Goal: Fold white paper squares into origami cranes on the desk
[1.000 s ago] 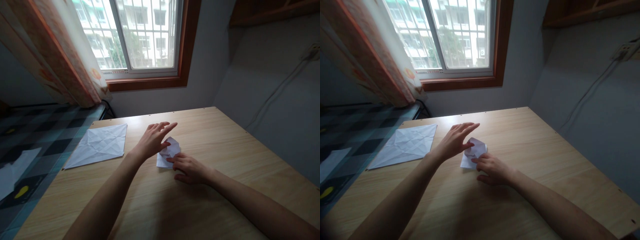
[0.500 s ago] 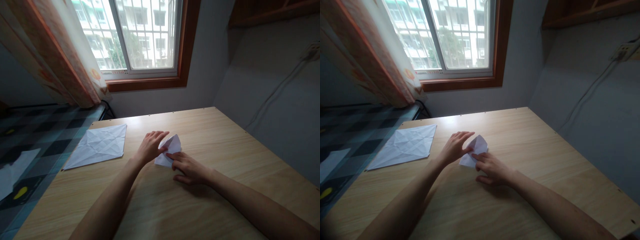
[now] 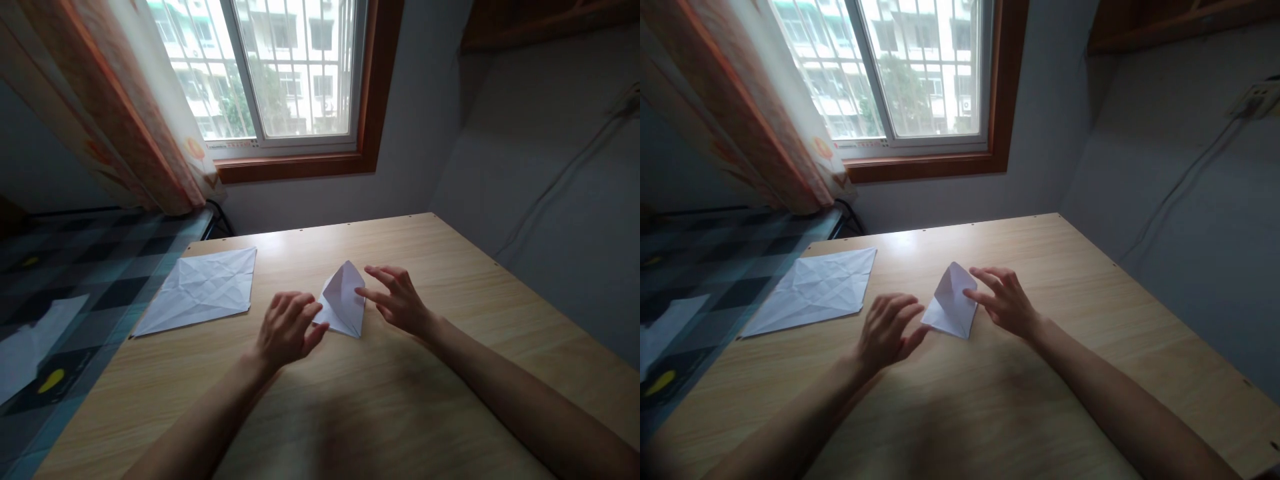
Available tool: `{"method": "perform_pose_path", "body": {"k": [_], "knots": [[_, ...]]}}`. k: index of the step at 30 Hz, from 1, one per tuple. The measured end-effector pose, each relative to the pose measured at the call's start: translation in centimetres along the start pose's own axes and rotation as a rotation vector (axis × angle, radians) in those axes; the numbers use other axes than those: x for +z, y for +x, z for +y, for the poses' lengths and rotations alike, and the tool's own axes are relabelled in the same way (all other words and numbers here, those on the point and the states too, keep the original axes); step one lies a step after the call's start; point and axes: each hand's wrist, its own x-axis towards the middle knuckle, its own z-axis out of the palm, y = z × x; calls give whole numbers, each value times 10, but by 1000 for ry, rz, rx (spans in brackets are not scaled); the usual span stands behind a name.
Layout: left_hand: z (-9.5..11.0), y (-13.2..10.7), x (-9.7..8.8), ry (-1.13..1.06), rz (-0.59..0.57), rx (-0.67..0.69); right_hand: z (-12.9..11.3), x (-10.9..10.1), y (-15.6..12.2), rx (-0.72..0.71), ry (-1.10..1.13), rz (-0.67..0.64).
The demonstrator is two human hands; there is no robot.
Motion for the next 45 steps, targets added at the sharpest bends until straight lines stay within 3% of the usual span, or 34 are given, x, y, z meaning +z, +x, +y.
{"method": "perform_pose_path", "body": {"k": [2, 5, 10, 16, 22, 25, 33, 39, 45], "knots": [[10, -4, -2, -86, -222, 96, 9, 5, 5, -62, -60, -41], [17, -7, 3, -150, -459, 91, 15, 13, 10, -158, -120, -105], [8, -10, 9, -189, -643, -11, 6, 14, 9, -284, -154, -83], [-5, -10, 9, -199, -627, -91, -11, 8, 7, -433, -122, 35], [-2, -10, 20, -193, -505, -166, -21, 4, 18, -563, -124, -201], [1, -9, 24, -192, -465, -194, -27, 2, 25, -526, -171, -252], [2, -9, 23, -241, -476, -196, -34, 2, 34, -401, -284, -233], [5, -8, 19, -249, -467, -169, -39, 9, 36, -395, -330, -318], [5, -7, 12, -271, -514, -53, -40, 13, 33, -384, -308, -327]]}}
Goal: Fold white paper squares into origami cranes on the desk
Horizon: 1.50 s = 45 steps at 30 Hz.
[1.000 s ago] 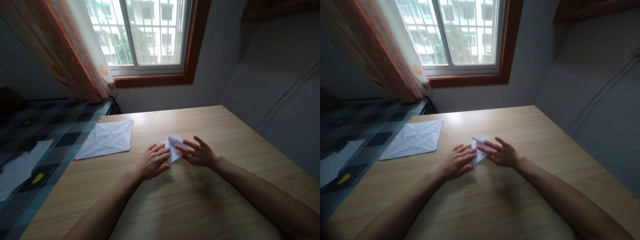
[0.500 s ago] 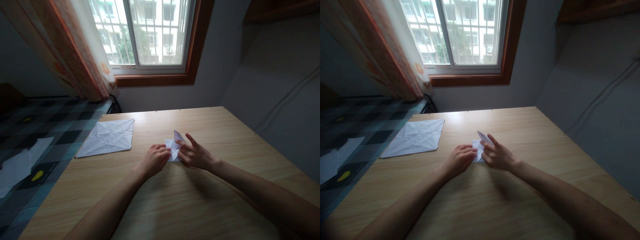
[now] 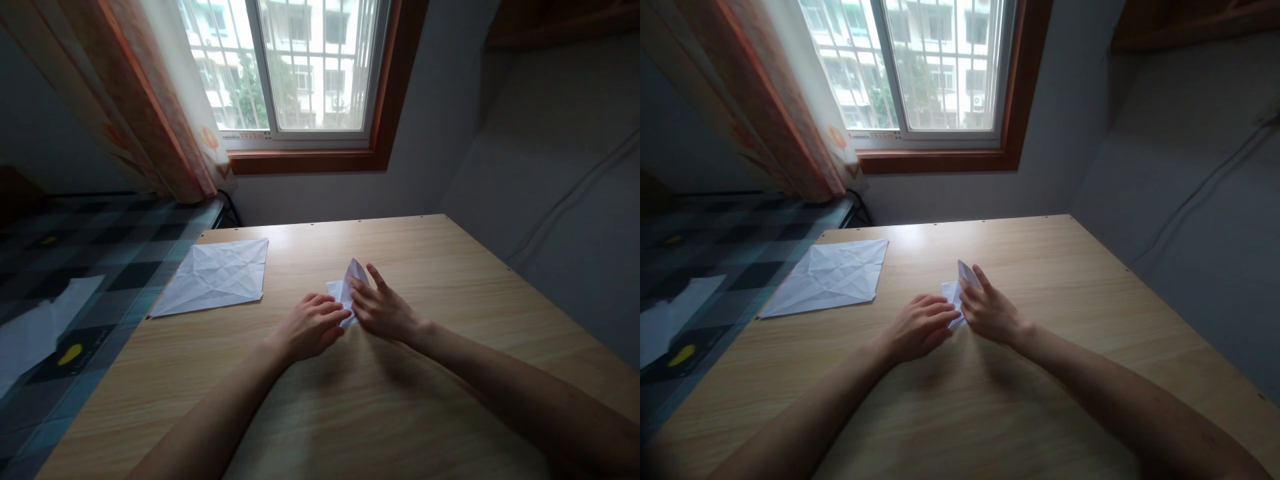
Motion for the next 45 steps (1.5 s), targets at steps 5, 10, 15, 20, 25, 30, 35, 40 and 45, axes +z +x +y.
{"method": "perform_pose_path", "body": {"k": [5, 10, 15, 20, 25, 30, 35, 40, 45], "knots": [[0, -1, -4, 11, -40, 51, -3, 3, -1, 45, 1, -16], [1, 0, -6, 1, -49, 77, -2, 3, 3, 54, -9, -48], [1, -1, -7, -2, -30, 114, -1, 0, 7, 57, 4, -61], [2, -1, -7, -24, -34, 125, 1, -1, 9, 67, 27, -63], [4, 0, -6, -14, -54, 122, 0, 2, 10, 77, 13, -46], [8, 1, -5, 36, -94, 82, -1, 3, -3, 106, 141, 244], [10, 1, -5, 27, -98, 72, 8, 4, -29, 491, 470, 456], [12, 2, -4, 25, -81, 69, 18, 21, -41, 782, 1042, 319], [14, 3, -5, 19, -117, 70, 24, 31, -36, 841, 1380, 146]]}}
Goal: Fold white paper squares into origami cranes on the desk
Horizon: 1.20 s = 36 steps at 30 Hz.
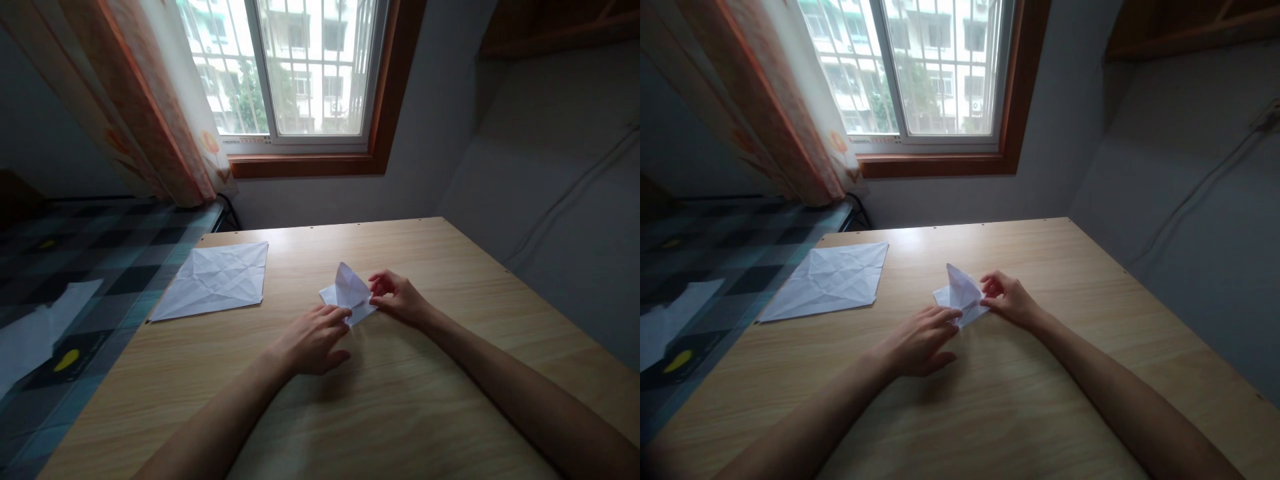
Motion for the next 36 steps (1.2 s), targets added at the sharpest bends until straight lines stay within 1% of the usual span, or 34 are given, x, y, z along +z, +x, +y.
{"method": "perform_pose_path", "body": {"k": [3, 9, 12, 14, 16, 19, 23, 26, 29, 31, 33, 34, 35, 36], "knots": [[0, 0, 0, 2, 0, 12, -5, 1, 6, 26, -52, 3], [-4, 1, 1, -36, -25, 15, -17, 3, 20, -93, -286, -52], [-4, 1, 1, -57, -40, 9, -21, 7, 25, -105, -411, -73], [-3, 1, 1, -61, -53, 1, -24, 12, 27, -95, -494, -65], [-3, 1, 0, -59, -64, -5, -28, 18, 27, -81, -554, -34], [-1, 2, -1, -57, -69, -3, -31, 26, 25, -40, -577, 63], [0, 3, -1, -71, -53, -6, -28, 36, 21, 41, -476, 231], [0, 2, -1, -77, -41, -4, -20, 38, 18, 32, -380, 268], [-1, 2, 0, -75, -36, 2, -15, 34, 15, -84, -375, 235], [-1, 2, 0, -72, -41, 0, -18, 26, 13, -240, -456, 232], [-1, 2, 0, -66, -49, -2, -27, 15, 14, -454, -618, 203], [-1, 2, 0, -64, -53, 0, -35, 8, 15, -551, -731, 131], [-1, 2, 0, -62, -54, 3, -44, 1, 18, -639, -846, 21], [-1, 2, 1, -61, -53, 5, -53, -5, 21, -696, -969, -123]]}}
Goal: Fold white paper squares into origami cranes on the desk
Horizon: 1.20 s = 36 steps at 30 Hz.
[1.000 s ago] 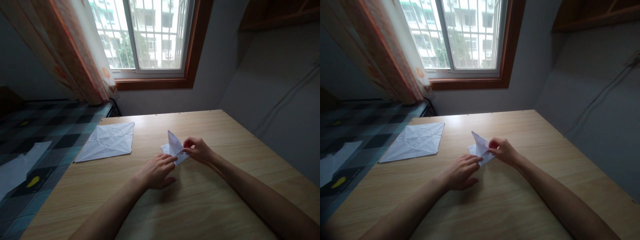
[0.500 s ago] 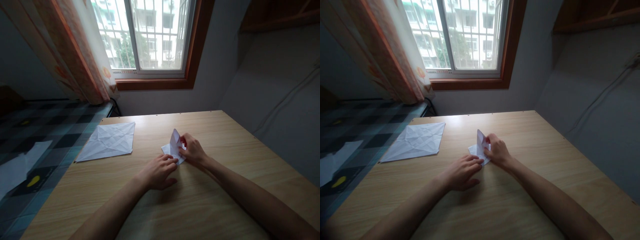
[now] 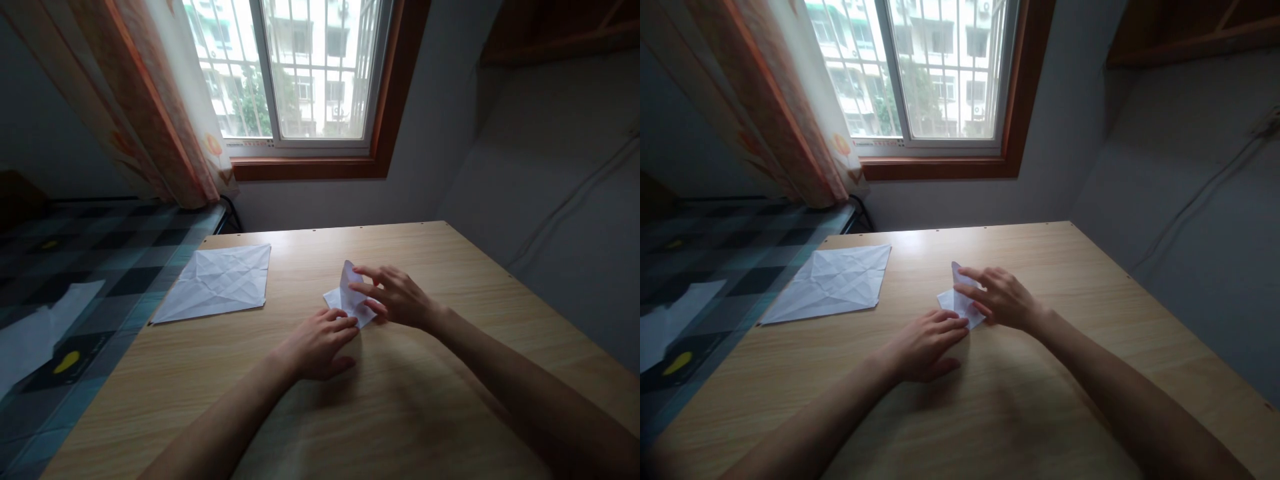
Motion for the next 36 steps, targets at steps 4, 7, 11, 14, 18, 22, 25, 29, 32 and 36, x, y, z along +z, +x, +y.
{"method": "perform_pose_path", "body": {"k": [4, 7, 11, 14, 18, 22, 25, 29, 32, 36], "knots": [[-1, 0, 2, -3, 12, 2, 8, -32, 27, -263, -193, -409], [-2, 0, 2, -15, 17, 8, 11, -40, 43, -219, -241, -604], [-1, 0, 1, -14, 21, 8, 10, -38, 51, -161, -260, -675], [0, 1, 1, -7, 28, 7, 6, -36, 52, -117, -269, -707], [0, 0, 1, -2, 30, 11, 2, -34, 54, -85, -287, -711], [0, 0, 1, -1, 32, 10, 7, -36, 51, -73, -211, -750], [-1, 0, 1, -11, 35, 11, 14, -39, 49, -54, -154, -738], [0, 0, 1, -17, 32, 4, 20, -39, 50, -44, -129, -668], [1, 0, 0, -15, 26, 1, 19, -36, 50, -33, -144, -650], [1, 1, 0, -21, 36, 1, 12, -22, 37, 19, -195, -513]]}}
